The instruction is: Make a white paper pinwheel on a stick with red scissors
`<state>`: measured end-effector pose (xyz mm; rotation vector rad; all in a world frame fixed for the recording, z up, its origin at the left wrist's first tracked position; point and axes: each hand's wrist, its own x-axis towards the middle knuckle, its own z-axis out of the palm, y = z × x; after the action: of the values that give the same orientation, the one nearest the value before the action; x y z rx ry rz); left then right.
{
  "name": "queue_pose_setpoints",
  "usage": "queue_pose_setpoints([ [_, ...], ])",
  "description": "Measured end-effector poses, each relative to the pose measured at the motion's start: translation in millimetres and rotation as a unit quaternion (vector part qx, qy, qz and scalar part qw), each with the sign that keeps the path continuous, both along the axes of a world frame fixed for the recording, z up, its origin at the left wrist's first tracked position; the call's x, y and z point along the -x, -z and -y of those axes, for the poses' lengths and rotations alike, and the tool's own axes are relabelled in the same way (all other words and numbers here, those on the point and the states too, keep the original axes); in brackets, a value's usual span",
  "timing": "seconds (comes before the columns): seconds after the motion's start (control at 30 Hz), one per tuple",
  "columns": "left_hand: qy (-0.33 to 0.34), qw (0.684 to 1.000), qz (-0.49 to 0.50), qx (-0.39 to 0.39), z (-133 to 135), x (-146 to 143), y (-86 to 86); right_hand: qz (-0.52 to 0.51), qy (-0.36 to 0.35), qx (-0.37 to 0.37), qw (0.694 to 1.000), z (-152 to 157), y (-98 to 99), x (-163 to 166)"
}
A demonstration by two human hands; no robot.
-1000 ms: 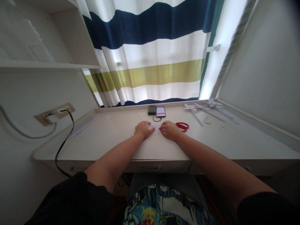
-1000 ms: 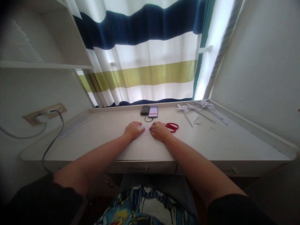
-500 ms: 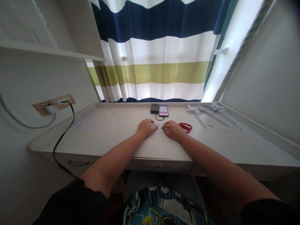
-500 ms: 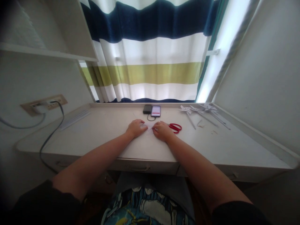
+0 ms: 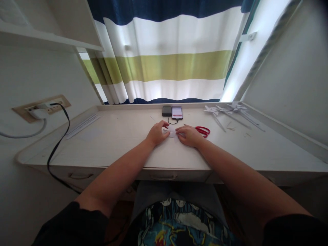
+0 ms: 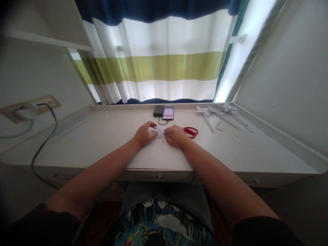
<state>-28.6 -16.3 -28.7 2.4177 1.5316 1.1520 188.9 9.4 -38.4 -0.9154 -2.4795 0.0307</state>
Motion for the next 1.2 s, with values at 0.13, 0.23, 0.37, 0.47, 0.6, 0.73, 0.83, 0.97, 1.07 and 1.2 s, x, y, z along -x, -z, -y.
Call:
queue_pose_setpoints([
  [0.13, -0.009, 1.000, -0.025, -0.006, -3, -4, -0.1, -0.011, -0.001, 0.007, 1.000, 1, -1.7, 0],
  [0.23, -0.015, 0.999, -0.050, 0.002, -4, -7, 0.8, -0.017, -0.002, 0.010, 1.000, 3, -3.3, 1],
  [0.37, -0.040, 0.996, -0.075, 0.012, -4, -10, 2.2, -0.025, 0.010, 0.014, 1.000, 4, -5.0, 0],
  [0.47, -0.060, 0.994, -0.085, 0.018, -3, -12, 2.6, -0.028, 0.012, 0.017, 0.999, 6, -5.9, 0],
  [0.6, -0.072, 0.993, -0.087, 0.020, -1, -14, 2.3, -0.024, -0.002, 0.021, 0.999, 7, -6.4, -1],
  [0.73, -0.070, 0.995, -0.075, 0.011, 1, -16, 1.5, -0.017, -0.020, 0.019, 0.999, 8, -6.6, -1],
  [0.83, -0.066, 0.996, -0.065, 0.009, 2, -17, 0.8, -0.015, -0.026, 0.017, 0.999, 8, -7.3, -2],
  [0.97, -0.040, 0.997, -0.063, 0.012, 2, -18, 0.7, -0.015, -0.029, 0.020, 0.999, 8, -8.4, -2],
  [1.07, -0.013, 0.997, -0.071, 0.012, 0, -18, 1.9, -0.019, -0.029, 0.021, 0.999, 8, -8.2, -2],
  [1.2, 0.005, 0.997, -0.078, 0.010, -3, -17, 4.1, -0.027, -0.024, 0.022, 0.999, 7, -6.3, -2],
])
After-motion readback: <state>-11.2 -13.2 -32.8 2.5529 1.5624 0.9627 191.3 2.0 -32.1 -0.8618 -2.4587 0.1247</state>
